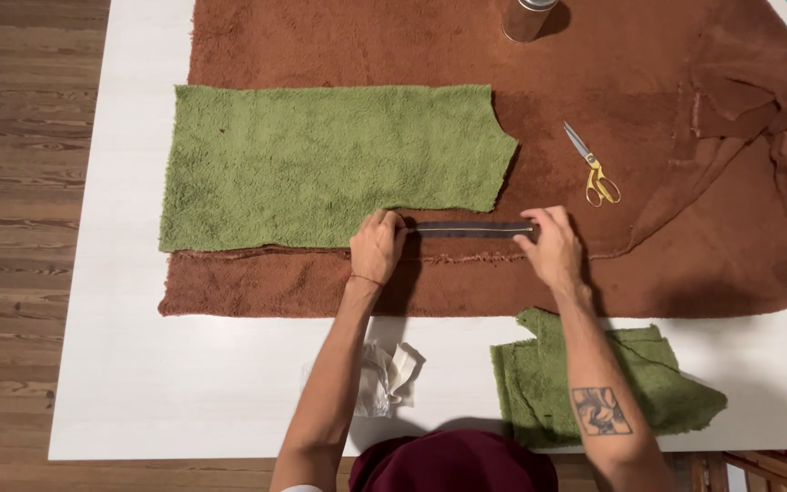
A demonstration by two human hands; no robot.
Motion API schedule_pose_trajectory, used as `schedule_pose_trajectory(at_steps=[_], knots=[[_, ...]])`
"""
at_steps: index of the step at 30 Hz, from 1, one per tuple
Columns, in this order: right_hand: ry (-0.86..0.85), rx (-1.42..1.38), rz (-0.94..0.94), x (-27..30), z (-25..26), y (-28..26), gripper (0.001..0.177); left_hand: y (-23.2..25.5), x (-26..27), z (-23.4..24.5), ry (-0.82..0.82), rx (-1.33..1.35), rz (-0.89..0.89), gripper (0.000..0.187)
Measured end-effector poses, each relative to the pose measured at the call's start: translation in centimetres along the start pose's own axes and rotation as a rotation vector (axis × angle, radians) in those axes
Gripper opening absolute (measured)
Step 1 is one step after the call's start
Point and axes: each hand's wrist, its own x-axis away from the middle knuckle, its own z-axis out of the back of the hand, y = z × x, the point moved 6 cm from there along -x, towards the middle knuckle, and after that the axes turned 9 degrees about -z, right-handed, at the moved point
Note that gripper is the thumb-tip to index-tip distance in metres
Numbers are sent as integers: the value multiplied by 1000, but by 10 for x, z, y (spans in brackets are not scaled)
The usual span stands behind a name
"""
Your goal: Cutting a pattern out of brown plush fabric using a green fabric guide and scissors.
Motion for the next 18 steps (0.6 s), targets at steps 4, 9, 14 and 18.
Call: schedule_pose_trajectory(at_steps=[4,9,14,18], knots=[[-259,-64,-43,30,21,-92,59,29,-5,15,-39,228,24,17],[68,-429,292,61,12,-121,50,86,-21,53,-1,699,-259,20],[-98,-1410,-80,42,37,-97,18,92,-16,39,-576,695,69,57],[-84,-1536,-260,19,15,-34,21,30,9,-4,-500,832,-14,36]])
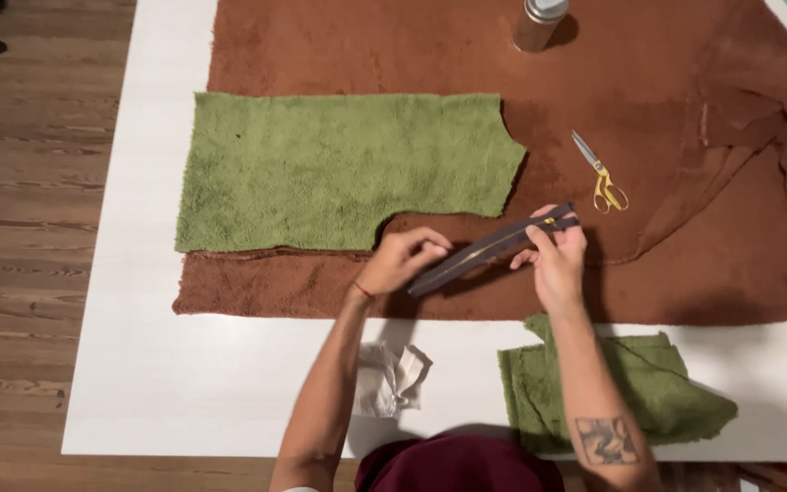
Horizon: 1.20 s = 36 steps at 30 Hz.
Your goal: Cutting a pattern out of brown plush fabric using a green fabric guide and scissors.
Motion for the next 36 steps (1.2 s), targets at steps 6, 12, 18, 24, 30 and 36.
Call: schedule_pose_trajectory(at_steps=[6,12,18,24,30,36], knots=[[-3,234,-236,-36,56,66,18,-19,10,19,253,-475,-132,32],[217,364,-346,-47,87,68,27,-3,4,-18,150,-896,1,39],[219,598,-319,-65,137,77,18,-32,-3,1,275,-605,195,25],[251,1107,-169,-58,120,57,17,-29,-9,24,392,-794,126,34],[258,1176,274,-52,113,35,16,-30,-4,31,420,-965,167,19],[178,1171,84,-49,89,31,16,-11,-9,9,302,-1014,-231,30]])
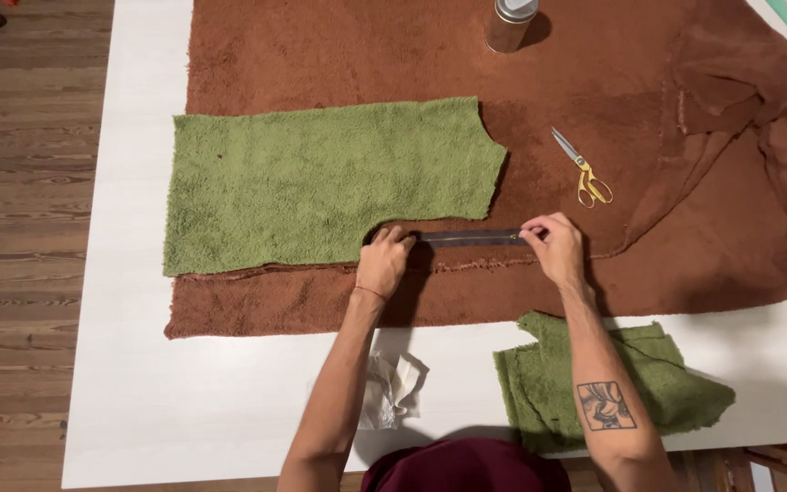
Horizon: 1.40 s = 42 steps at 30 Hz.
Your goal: Cutting a pattern out of brown plush fabric using a green fabric guide and scissors.
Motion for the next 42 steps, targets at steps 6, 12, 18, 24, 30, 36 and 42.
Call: schedule_pose_trajectory(at_steps=[6,12,18,24,30,36,42], knots=[[-36,38,132,1,-9,5,23,-8,3,-12,-143,-15,119,27],[-42,217,208,3,-5,-20,38,1,-10,-2,24,-48,-7,37],[-188,451,11,-6,-11,-20,27,-1,-11,-9,-129,-57,58,21],[-230,302,136,9,-17,-17,23,30,7,40,71,-12,95,18],[-244,-595,-167,89,-17,-97,23,77,32,92,428,612,407,23],[-453,-1371,-90,167,-63,-91,18,147,43,151,508,223,20,27],[-511,-1243,-252,192,-47,-116,16,160,90,176,333,96,-152,46]])
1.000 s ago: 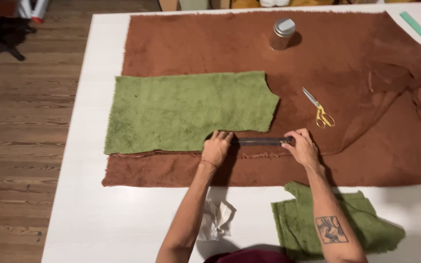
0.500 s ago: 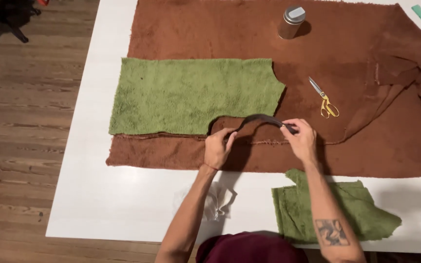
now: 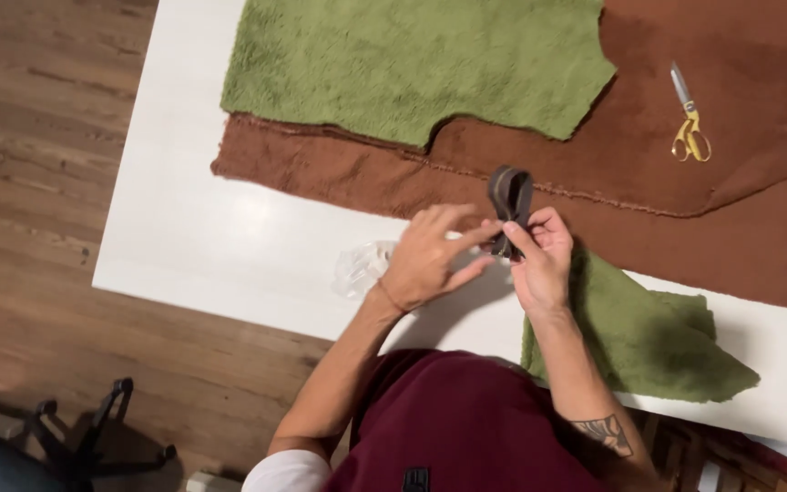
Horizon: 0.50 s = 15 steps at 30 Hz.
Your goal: Cutting a pattern out of brown plush fabric using a green fabric guide and scissors.
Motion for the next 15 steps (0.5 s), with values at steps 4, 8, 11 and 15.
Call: schedule_pose_trajectory(at_steps=[4,8,11,15], knots=[[-32,182,75,6,6,10,12,-7,69,-11,-158,-82,462,44],[-50,482,128,24,12,39,14,4,129,-16,-276,-253,668,41],[-108,823,220,43,8,61,15,1,172,-27,-233,-279,736,27],[-220,985,355,62,4,89,16,16,155,3,29,-119,752,16]])
